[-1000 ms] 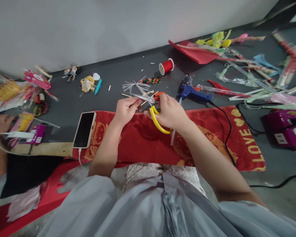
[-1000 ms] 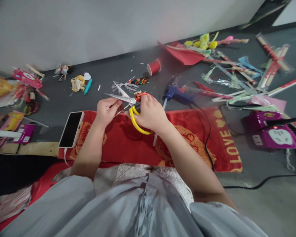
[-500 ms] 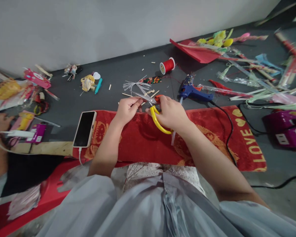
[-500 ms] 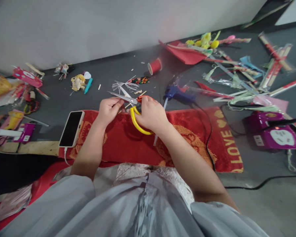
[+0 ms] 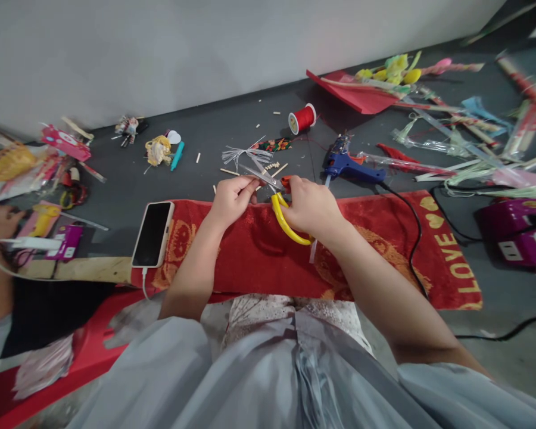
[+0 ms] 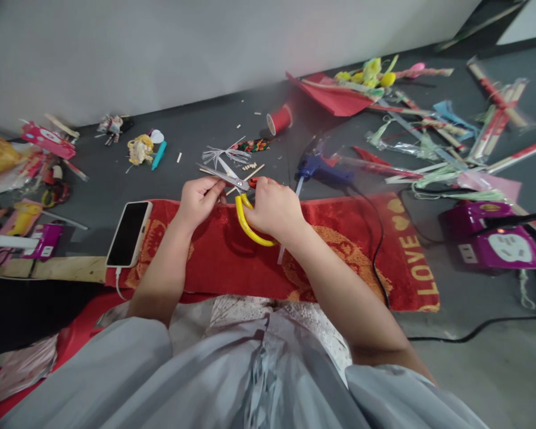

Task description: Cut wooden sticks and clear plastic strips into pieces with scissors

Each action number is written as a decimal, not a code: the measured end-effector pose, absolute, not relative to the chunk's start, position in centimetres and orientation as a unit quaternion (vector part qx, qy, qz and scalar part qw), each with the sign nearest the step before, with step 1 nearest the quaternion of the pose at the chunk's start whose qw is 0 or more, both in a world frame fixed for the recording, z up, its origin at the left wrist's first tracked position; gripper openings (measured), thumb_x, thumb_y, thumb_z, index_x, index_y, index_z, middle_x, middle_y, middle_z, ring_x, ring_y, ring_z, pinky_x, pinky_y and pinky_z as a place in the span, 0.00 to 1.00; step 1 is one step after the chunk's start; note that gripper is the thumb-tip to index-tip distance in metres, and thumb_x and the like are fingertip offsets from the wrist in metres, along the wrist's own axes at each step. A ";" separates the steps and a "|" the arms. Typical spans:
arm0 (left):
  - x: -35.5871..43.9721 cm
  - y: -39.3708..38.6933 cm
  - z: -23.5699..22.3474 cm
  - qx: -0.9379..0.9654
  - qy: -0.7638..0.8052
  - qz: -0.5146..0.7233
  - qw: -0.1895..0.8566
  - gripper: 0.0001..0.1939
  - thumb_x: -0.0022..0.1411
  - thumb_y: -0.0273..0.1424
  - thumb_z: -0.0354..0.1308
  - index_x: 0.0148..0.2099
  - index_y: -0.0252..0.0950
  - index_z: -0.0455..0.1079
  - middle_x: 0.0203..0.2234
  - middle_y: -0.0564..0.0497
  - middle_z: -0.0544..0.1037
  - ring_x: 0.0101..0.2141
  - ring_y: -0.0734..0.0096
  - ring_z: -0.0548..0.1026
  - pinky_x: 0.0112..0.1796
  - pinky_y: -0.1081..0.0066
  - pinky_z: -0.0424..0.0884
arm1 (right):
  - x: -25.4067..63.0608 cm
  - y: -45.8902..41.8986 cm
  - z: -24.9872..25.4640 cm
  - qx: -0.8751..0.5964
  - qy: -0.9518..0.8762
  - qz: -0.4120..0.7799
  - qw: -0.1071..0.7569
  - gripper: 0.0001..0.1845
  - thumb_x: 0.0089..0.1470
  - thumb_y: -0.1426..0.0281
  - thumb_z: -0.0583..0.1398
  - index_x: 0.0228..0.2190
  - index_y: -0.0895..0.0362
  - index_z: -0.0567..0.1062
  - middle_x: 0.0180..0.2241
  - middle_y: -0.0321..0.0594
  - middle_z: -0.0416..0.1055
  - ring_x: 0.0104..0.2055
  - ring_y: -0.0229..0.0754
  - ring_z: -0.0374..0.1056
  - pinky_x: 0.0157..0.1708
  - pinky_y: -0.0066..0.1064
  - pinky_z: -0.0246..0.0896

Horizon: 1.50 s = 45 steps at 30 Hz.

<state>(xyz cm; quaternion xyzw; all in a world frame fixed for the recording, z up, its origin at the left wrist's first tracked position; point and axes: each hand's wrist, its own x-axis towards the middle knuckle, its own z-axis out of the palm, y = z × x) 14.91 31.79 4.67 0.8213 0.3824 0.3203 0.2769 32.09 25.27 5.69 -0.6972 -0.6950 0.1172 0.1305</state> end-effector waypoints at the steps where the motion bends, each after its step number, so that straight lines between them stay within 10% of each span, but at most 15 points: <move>1: 14.9 31.8 4.6 0.821 0.383 0.321 0.277 0.29 0.65 0.52 0.46 0.27 0.33 0.73 0.17 0.52 0.75 0.20 0.76 0.70 0.28 0.76 0.67 | 32.1 25.3 5.7 -0.698 -0.695 0.117 0.128 0.24 0.55 0.57 0.51 0.40 0.64 0.72 0.38 0.55 0.75 0.37 0.54 0.72 0.34 0.38 0.60; 13: 14.8 31.9 4.7 0.807 0.380 0.325 0.315 0.30 0.64 0.52 0.47 0.22 0.34 0.68 0.16 0.52 0.72 0.20 0.78 0.68 0.27 0.76 0.66 | 32.1 25.4 5.3 -0.693 -0.697 0.115 0.141 0.26 0.56 0.54 0.50 0.42 0.64 0.70 0.39 0.55 0.75 0.39 0.55 0.72 0.36 0.39 0.61; 29: 14.0 31.9 5.1 0.648 0.361 0.267 0.615 0.26 0.51 0.53 0.63 0.31 0.32 0.73 0.13 0.56 0.69 0.11 0.88 0.52 0.13 0.80 0.47 | 32.8 25.6 4.2 -0.617 -0.743 0.091 0.242 0.34 0.56 0.45 0.48 0.43 0.64 0.68 0.43 0.58 0.71 0.45 0.56 0.67 0.46 0.44 0.60; 45: 14.8 31.7 5.0 0.686 0.384 0.285 0.548 0.25 0.57 0.53 0.58 0.34 0.33 0.74 0.13 0.56 0.68 0.12 0.85 0.55 0.15 0.79 0.49 | 32.3 25.5 5.3 -0.686 -0.699 0.121 0.159 0.24 0.53 0.59 0.52 0.43 0.64 0.70 0.42 0.56 0.74 0.40 0.55 0.71 0.39 0.39 0.61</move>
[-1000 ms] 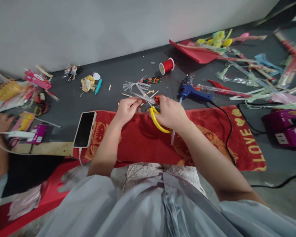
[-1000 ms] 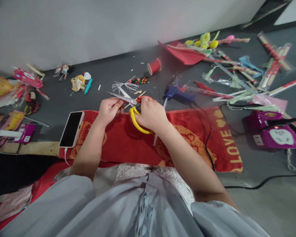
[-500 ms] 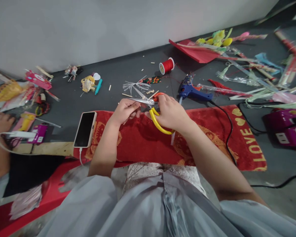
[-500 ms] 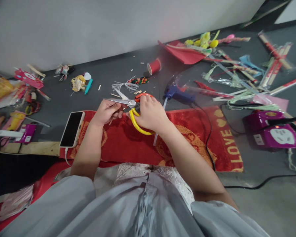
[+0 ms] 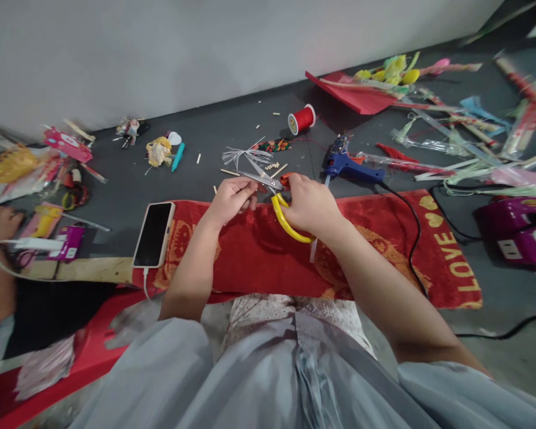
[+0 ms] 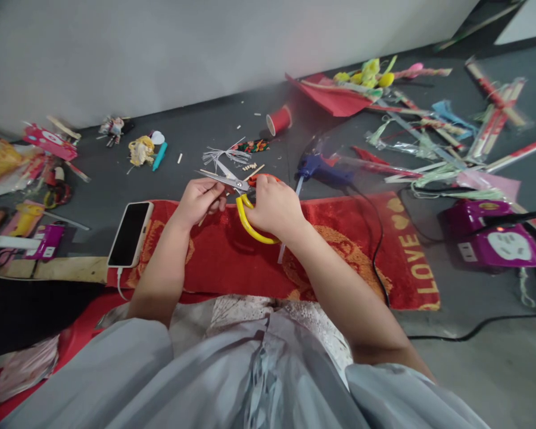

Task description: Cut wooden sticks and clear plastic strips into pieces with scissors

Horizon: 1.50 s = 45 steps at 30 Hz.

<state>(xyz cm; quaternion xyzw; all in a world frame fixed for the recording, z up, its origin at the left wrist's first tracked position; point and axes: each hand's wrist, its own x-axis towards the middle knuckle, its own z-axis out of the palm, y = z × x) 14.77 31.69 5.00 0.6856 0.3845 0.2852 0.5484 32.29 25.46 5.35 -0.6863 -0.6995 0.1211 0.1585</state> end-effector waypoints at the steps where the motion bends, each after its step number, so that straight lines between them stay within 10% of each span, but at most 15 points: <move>1: 14.8 31.7 4.9 0.691 0.386 0.286 0.540 0.25 0.58 0.53 0.57 0.34 0.33 0.74 0.13 0.56 0.68 0.12 0.85 0.55 0.15 0.79 0.50 | 32.3 25.5 5.3 -0.687 -0.699 0.122 0.157 0.24 0.53 0.59 0.52 0.43 0.65 0.71 0.42 0.56 0.74 0.40 0.55 0.71 0.38 0.39 0.61; 22: 15.6 31.9 2.7 0.837 0.413 0.339 0.117 0.19 0.68 0.39 0.46 0.34 0.35 0.73 0.26 0.47 0.78 0.32 0.69 0.75 0.37 0.73 0.68 | 32.0 25.7 4.7 -0.699 -0.680 0.116 0.186 0.24 0.53 0.58 0.53 0.43 0.65 0.69 0.42 0.60 0.73 0.43 0.57 0.70 0.44 0.43 0.62; 45: 14.8 32.1 4.6 0.813 0.365 0.325 0.317 0.29 0.64 0.53 0.46 0.24 0.36 0.69 0.16 0.53 0.70 0.20 0.76 0.68 0.27 0.74 0.64 | 32.1 25.9 3.8 -0.651 -0.709 0.089 0.256 0.31 0.55 0.49 0.50 0.44 0.64 0.68 0.43 0.60 0.72 0.48 0.58 0.67 0.49 0.46 0.58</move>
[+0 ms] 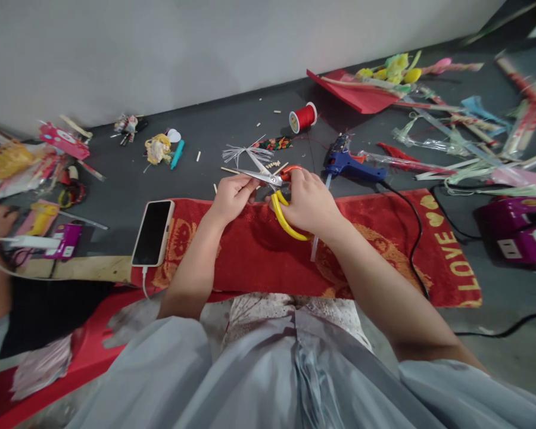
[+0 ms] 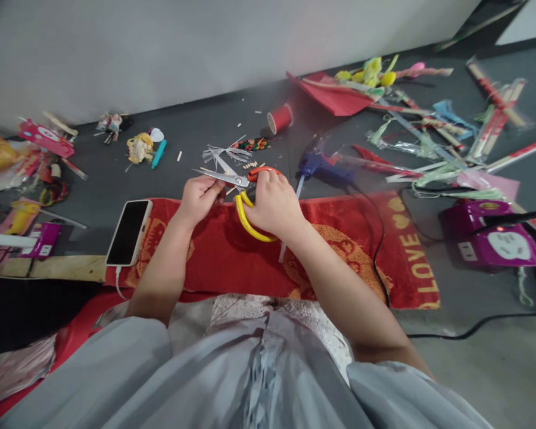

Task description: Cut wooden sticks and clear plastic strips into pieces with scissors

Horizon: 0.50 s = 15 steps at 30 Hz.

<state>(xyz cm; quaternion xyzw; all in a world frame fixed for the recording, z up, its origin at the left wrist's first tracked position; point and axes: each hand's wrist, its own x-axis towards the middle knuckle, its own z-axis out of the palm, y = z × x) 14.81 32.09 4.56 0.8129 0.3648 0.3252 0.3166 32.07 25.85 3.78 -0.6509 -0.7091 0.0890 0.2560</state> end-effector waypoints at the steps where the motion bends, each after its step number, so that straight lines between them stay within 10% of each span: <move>1: 14.8 32.1 4.5 0.809 0.366 0.326 0.325 0.29 0.64 0.53 0.46 0.25 0.36 0.70 0.16 0.53 0.70 0.20 0.75 0.68 0.27 0.73 0.64 | 32.1 25.8 3.8 -0.651 -0.709 0.093 0.255 0.31 0.55 0.49 0.50 0.44 0.64 0.68 0.43 0.59 0.72 0.47 0.58 0.67 0.49 0.46 0.58; 15: 15.3 32.0 3.9 0.824 0.395 0.300 0.275 0.31 0.66 0.52 0.41 0.33 0.33 0.75 0.16 0.54 0.69 0.21 0.76 0.67 0.28 0.74 0.61 | 32.0 25.5 5.2 -0.704 -0.686 0.105 0.152 0.23 0.55 0.57 0.52 0.39 0.64 0.73 0.38 0.56 0.75 0.37 0.55 0.72 0.36 0.41 0.62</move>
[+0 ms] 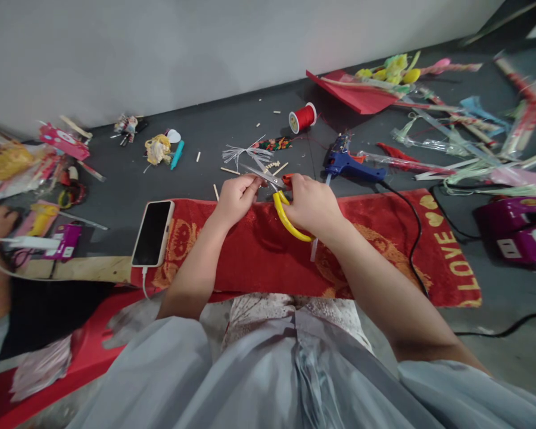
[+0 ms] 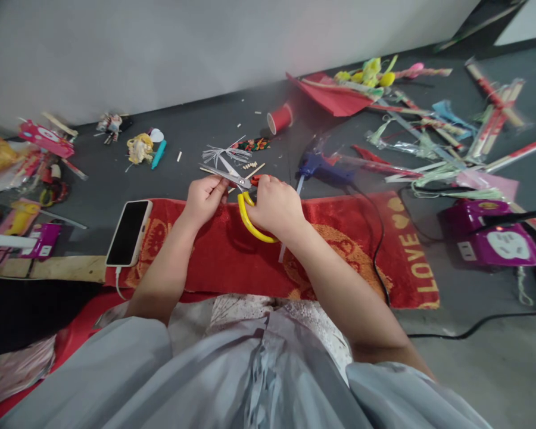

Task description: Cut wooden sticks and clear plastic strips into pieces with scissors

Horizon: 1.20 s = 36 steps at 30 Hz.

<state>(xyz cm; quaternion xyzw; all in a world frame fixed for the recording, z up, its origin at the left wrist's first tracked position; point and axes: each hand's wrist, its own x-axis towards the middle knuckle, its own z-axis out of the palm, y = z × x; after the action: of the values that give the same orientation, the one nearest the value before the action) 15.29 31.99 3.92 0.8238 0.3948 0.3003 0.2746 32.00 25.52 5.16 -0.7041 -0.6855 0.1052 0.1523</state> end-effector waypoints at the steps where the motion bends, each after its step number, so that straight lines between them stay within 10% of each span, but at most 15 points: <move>1: 15.4 31.9 3.9 0.824 0.395 0.304 0.269 0.31 0.67 0.52 0.41 0.33 0.33 0.75 0.16 0.53 0.69 0.21 0.76 0.66 0.27 0.74 0.61 | 32.0 25.5 5.2 -0.703 -0.687 0.106 0.147 0.23 0.55 0.57 0.52 0.39 0.64 0.73 0.38 0.57 0.75 0.37 0.55 0.72 0.35 0.40 0.62; 29: 15.6 31.5 3.1 0.834 0.413 0.305 0.205 0.23 0.70 0.44 0.41 0.34 0.35 0.71 0.17 0.55 0.67 0.22 0.76 0.67 0.27 0.75 0.61 | 33.0 26.2 5.3 -0.713 -0.679 0.129 0.123 0.22 0.59 0.56 0.51 0.37 0.62 0.74 0.34 0.51 0.76 0.35 0.49 0.72 0.29 0.32 0.50; 36: 15.8 31.7 3.6 0.820 0.540 0.162 0.103 0.15 0.68 0.32 0.45 0.43 0.34 0.72 0.36 0.45 0.80 0.36 0.66 0.77 0.36 0.71 0.66 | 32.7 26.0 5.7 -0.712 -0.677 0.143 0.121 0.19 0.59 0.59 0.53 0.36 0.62 0.73 0.35 0.51 0.76 0.36 0.49 0.72 0.30 0.32 0.51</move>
<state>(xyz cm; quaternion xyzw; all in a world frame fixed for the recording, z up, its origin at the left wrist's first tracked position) 15.85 31.70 3.58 0.8195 0.5401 0.1615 0.1026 32.72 26.02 5.73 -0.7117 -0.6771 0.1428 0.1210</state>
